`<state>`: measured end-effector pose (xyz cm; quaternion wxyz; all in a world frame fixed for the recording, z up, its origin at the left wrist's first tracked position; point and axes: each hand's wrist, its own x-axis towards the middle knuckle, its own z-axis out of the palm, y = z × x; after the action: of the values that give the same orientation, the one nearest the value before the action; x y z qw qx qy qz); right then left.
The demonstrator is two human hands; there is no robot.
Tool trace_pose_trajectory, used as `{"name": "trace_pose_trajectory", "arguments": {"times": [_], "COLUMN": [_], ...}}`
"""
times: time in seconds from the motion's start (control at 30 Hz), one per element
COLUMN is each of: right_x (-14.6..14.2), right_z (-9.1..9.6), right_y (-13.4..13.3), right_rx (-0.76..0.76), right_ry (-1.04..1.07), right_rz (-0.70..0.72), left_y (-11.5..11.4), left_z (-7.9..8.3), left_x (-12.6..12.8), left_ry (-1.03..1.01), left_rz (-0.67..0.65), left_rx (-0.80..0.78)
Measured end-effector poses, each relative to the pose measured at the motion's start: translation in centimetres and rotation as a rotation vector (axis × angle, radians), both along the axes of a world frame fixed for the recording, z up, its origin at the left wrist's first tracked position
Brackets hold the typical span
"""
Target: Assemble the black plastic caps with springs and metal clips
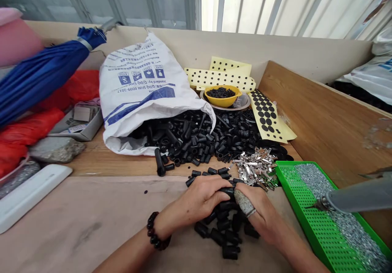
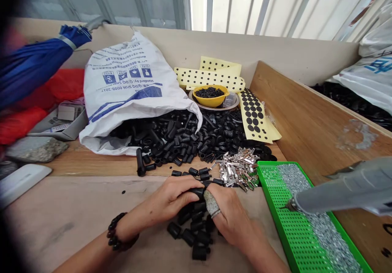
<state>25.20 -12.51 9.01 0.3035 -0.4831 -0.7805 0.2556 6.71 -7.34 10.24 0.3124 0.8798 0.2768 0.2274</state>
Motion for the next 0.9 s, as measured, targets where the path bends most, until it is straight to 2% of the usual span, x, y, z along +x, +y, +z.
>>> {"name": "trace_pose_trajectory", "arguments": {"times": [0.13, 0.27, 0.4, 0.57, 0.7, 0.83, 0.9], "right_x": [-0.5, -0.3, -0.1, -0.2, 0.1, 0.2, 0.1], "right_z": [0.6, 0.1, -0.1, -0.6, -1.1, -0.9, -0.8], "right_y": [-0.2, 0.0, -0.2, 0.0, 0.6, 0.7, 0.6], "right_rx": [-0.074, -0.153, -0.06, 0.17, 0.364, 0.346, 0.296], "right_ry": [0.131, 0.192, 0.062, -0.097, -0.208, -0.181, -0.137], "right_rz": [-0.028, -0.01, -0.011, 0.07, 0.168, 0.229, 0.226], "left_y": [-0.2, -0.3, -0.3, -0.1, 0.2, 0.3, 0.3], "left_z": [-0.2, -0.3, -0.1, -0.2, -0.3, -0.6, -0.7], "left_x": [-0.1, -0.3, -0.4, -0.4, -0.6, -0.8, -0.8], "left_ry": [-0.022, -0.031, 0.022, -0.011, -0.06, -0.109, -0.137], "left_rz": [0.008, -0.047, -0.055, 0.002, -0.015, -0.052, -0.049], "left_rx": [0.139, 0.217, 0.161, -0.024, -0.268, -0.663, -0.762]}}
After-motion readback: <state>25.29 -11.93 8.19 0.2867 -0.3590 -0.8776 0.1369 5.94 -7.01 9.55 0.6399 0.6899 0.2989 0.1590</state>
